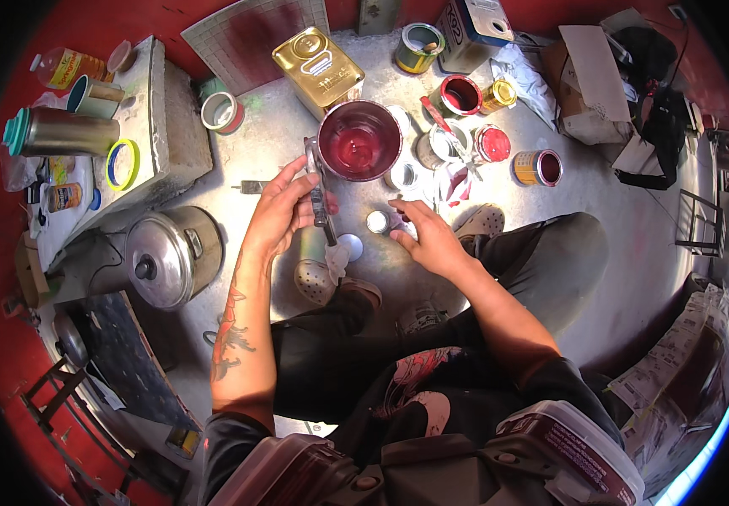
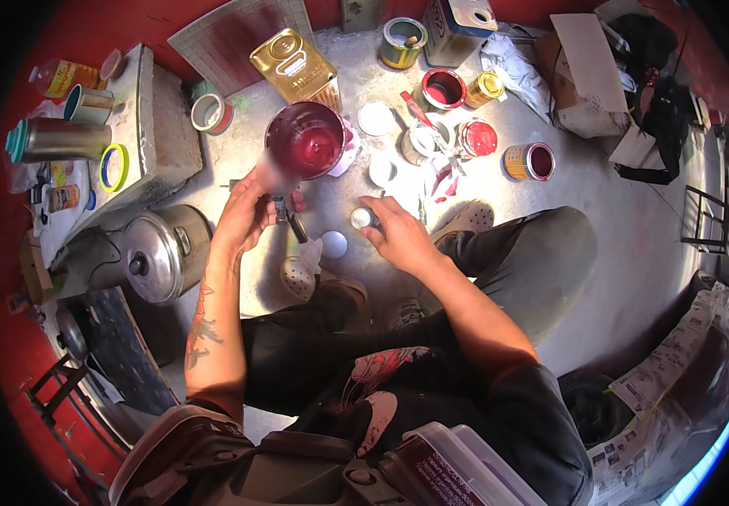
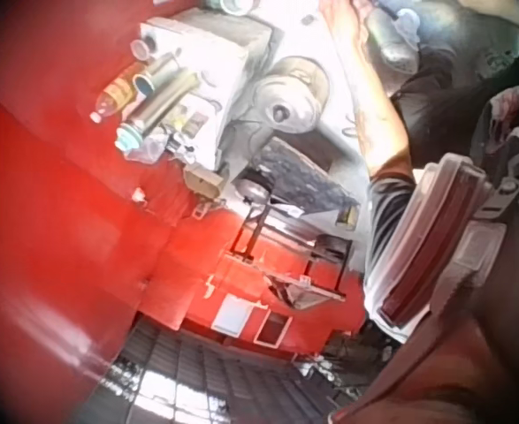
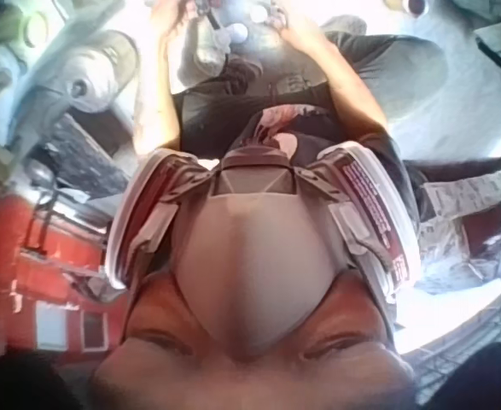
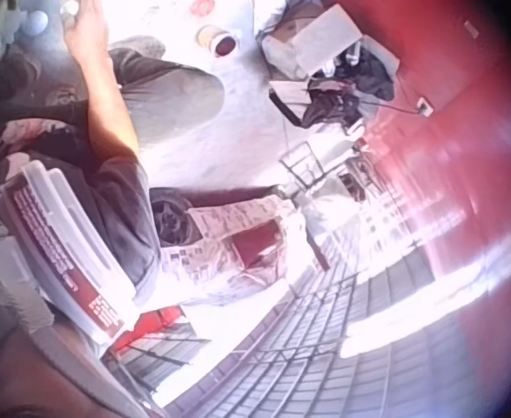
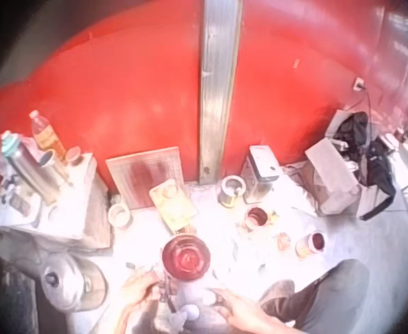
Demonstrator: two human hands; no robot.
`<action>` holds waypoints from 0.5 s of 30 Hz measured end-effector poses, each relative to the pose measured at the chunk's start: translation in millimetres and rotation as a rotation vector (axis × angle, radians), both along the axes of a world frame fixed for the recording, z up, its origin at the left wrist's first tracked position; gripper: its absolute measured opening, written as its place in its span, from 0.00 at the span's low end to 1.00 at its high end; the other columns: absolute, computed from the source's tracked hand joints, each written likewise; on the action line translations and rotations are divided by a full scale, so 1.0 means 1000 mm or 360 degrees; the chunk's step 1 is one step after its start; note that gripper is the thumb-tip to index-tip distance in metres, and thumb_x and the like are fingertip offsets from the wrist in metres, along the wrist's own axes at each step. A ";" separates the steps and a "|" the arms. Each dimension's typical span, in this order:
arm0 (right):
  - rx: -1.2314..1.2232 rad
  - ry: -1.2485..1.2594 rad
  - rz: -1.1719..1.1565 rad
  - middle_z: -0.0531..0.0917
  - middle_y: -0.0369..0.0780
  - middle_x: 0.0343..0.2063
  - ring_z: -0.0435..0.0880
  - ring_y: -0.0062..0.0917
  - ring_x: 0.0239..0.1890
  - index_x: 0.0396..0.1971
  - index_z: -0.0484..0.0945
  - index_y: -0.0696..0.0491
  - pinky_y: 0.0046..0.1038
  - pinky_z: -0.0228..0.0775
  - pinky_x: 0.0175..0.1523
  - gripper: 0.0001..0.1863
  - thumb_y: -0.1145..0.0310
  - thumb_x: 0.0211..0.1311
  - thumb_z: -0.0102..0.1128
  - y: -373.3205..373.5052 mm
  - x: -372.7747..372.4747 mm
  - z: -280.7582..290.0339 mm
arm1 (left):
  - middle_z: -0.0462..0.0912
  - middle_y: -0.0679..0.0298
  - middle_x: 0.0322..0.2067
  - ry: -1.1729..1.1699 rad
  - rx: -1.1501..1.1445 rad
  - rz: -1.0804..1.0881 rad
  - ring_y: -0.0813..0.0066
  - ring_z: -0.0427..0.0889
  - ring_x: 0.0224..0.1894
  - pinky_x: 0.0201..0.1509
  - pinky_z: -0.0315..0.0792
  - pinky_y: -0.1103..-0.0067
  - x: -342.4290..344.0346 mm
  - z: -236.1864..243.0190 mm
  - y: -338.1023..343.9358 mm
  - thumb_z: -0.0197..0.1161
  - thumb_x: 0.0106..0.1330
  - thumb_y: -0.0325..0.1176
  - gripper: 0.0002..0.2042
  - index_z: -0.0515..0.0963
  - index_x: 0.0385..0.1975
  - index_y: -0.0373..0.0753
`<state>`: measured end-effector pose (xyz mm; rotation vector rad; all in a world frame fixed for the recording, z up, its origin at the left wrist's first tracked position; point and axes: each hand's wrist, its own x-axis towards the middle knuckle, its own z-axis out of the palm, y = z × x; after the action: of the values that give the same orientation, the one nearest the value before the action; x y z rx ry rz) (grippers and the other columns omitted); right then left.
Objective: The person pours dark red paint from a can into a white plastic funnel, then uses a stick to stir the paint inside the funnel. The person then pours the mixed paint from the funnel into a metal paint can.
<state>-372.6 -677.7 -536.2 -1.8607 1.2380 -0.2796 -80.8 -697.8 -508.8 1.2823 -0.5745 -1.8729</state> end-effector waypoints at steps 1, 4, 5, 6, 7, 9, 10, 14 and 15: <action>0.0016 0.0120 -0.0082 0.80 0.47 0.48 0.81 0.45 0.49 0.57 0.74 0.51 0.42 0.74 0.53 0.22 0.64 0.63 0.65 -0.006 -0.009 -0.005 | 0.85 0.52 0.38 0.0051 -0.0076 0.0067 0.66 0.88 0.37 0.42 0.83 0.76 -0.001 0.001 -0.005 0.52 0.75 0.37 0.19 0.67 0.61 0.35; 0.0409 0.0664 -0.0332 0.86 0.48 0.43 0.84 0.44 0.49 0.51 0.78 0.51 0.43 0.75 0.53 0.18 0.62 0.64 0.64 -0.025 -0.051 -0.041 | 0.85 0.51 0.38 -0.0035 -0.0109 0.0098 0.62 0.87 0.39 0.49 0.81 0.69 0.017 0.004 -0.012 0.54 0.75 0.45 0.21 0.69 0.56 0.34; 0.0369 0.0798 -0.0388 0.86 0.48 0.43 0.85 0.42 0.49 0.50 0.79 0.51 0.42 0.75 0.54 0.18 0.62 0.62 0.65 -0.027 -0.069 -0.061 | 0.86 0.51 0.34 0.0035 -0.0060 0.0225 0.60 0.88 0.35 0.43 0.82 0.77 0.015 0.011 -0.016 0.53 0.74 0.38 0.24 0.65 0.65 0.33; 0.0424 0.0857 -0.0430 0.86 0.48 0.43 0.85 0.42 0.50 0.49 0.80 0.51 0.42 0.75 0.54 0.18 0.61 0.62 0.65 -0.030 -0.077 -0.068 | 0.86 0.51 0.35 0.0029 -0.0068 0.0282 0.60 0.88 0.37 0.45 0.82 0.74 0.016 0.016 -0.017 0.54 0.74 0.41 0.23 0.67 0.62 0.33; 0.0427 0.0864 -0.0463 0.86 0.48 0.43 0.84 0.42 0.50 0.49 0.80 0.50 0.42 0.75 0.54 0.17 0.61 0.62 0.65 -0.034 -0.077 -0.072 | 0.86 0.50 0.35 0.0003 -0.0038 0.0323 0.59 0.88 0.39 0.47 0.82 0.71 0.023 0.013 -0.017 0.55 0.73 0.42 0.22 0.69 0.60 0.33; 0.0460 0.0886 -0.0471 0.86 0.48 0.44 0.84 0.41 0.51 0.49 0.80 0.50 0.42 0.76 0.54 0.17 0.61 0.62 0.65 -0.035 -0.075 -0.080 | 0.86 0.48 0.36 -0.0044 0.0004 0.0392 0.57 0.88 0.40 0.50 0.81 0.65 0.033 0.010 -0.022 0.57 0.71 0.45 0.22 0.71 0.55 0.32; 0.0412 0.0807 -0.0477 0.87 0.49 0.40 0.85 0.42 0.47 0.48 0.80 0.52 0.42 0.76 0.53 0.16 0.63 0.62 0.65 -0.035 -0.072 -0.084 | 0.86 0.48 0.37 -0.0070 0.0011 0.0420 0.56 0.88 0.41 0.52 0.81 0.62 0.037 0.014 -0.026 0.58 0.70 0.47 0.23 0.72 0.52 0.31; 0.0351 0.0825 0.0012 0.87 0.48 0.36 0.85 0.45 0.44 0.46 0.79 0.53 0.42 0.76 0.50 0.14 0.65 0.63 0.63 -0.013 -0.038 -0.089 | 0.85 0.46 0.40 -0.0056 -0.0048 0.0456 0.52 0.86 0.44 0.55 0.79 0.59 0.056 0.015 -0.033 0.60 0.67 0.49 0.24 0.76 0.47 0.30; 0.0363 0.0836 0.0168 0.85 0.48 0.43 0.84 0.43 0.48 0.54 0.75 0.47 0.42 0.76 0.52 0.19 0.67 0.62 0.60 -0.004 -0.030 -0.103 | 0.85 0.46 0.40 -0.0072 -0.0050 0.0468 0.51 0.86 0.45 0.56 0.79 0.58 0.056 0.016 -0.036 0.61 0.67 0.49 0.24 0.76 0.47 0.29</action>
<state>-402.3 -681.4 -638.7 -1.8468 1.4361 0.4198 -24.7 -733.5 -493.2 1.3141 -0.4118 -1.5905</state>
